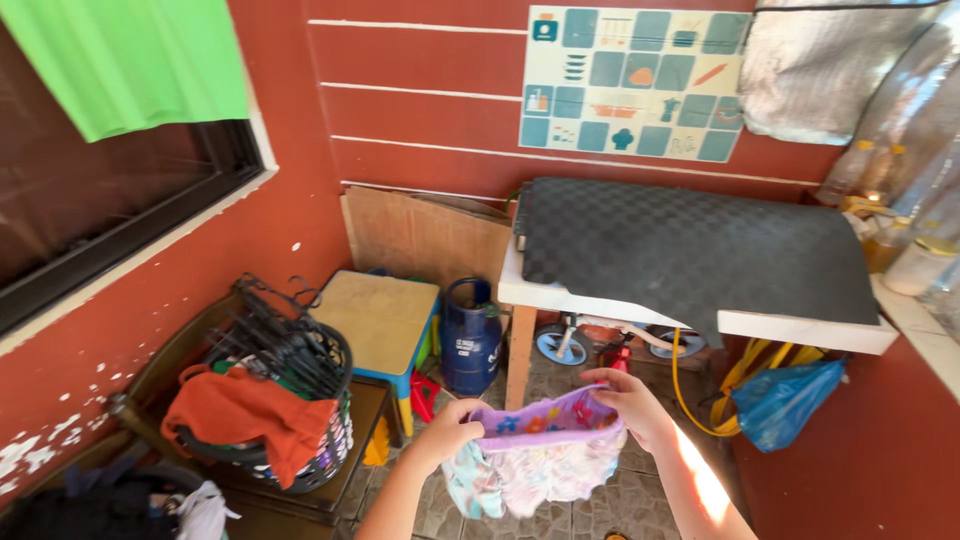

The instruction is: The person picks up various garments from a pile on a chair, including shirts and pants, and hangs them on a clothesline using hangers. The person also folds some smaller items and places them back on the chair.

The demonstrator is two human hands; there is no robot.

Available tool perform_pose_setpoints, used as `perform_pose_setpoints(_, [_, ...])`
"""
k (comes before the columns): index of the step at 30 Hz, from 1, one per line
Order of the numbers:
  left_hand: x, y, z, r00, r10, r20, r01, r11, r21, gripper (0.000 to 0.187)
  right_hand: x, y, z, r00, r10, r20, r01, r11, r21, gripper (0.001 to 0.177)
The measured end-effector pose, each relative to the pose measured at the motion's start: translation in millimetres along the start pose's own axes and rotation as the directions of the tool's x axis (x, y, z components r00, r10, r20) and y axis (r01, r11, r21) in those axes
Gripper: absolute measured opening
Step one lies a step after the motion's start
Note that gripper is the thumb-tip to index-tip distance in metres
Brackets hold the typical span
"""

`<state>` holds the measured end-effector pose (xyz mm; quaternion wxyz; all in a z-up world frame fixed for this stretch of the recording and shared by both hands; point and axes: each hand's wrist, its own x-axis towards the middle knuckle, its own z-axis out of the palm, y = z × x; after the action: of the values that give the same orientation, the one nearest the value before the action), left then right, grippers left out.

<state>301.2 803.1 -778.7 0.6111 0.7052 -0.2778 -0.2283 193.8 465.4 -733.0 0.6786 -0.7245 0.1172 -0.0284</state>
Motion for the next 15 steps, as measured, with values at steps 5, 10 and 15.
perform_pose_setpoints(5, [16.9,-32.8,-11.5,0.93,0.025,-0.366,0.054,0.977,0.204,0.023,-27.5,-36.5,2.8,0.881,0.081,0.465,0.064,0.956,-0.287,0.063])
perform_pose_setpoints(10, [-10.9,-47.6,-36.2,0.971,0.088,-0.22,-0.077,0.995,0.059,0.021,-28.5,-38.8,41.0,0.912,0.106,0.397,0.261,0.598,-0.758,0.039])
perform_pose_setpoints(15, [-83.7,-38.3,-93.7,0.985,-0.087,0.149,0.102,0.99,-0.098,0.019,14.1,-0.9,83.9,0.887,0.132,0.442,0.116,0.863,-0.492,0.023])
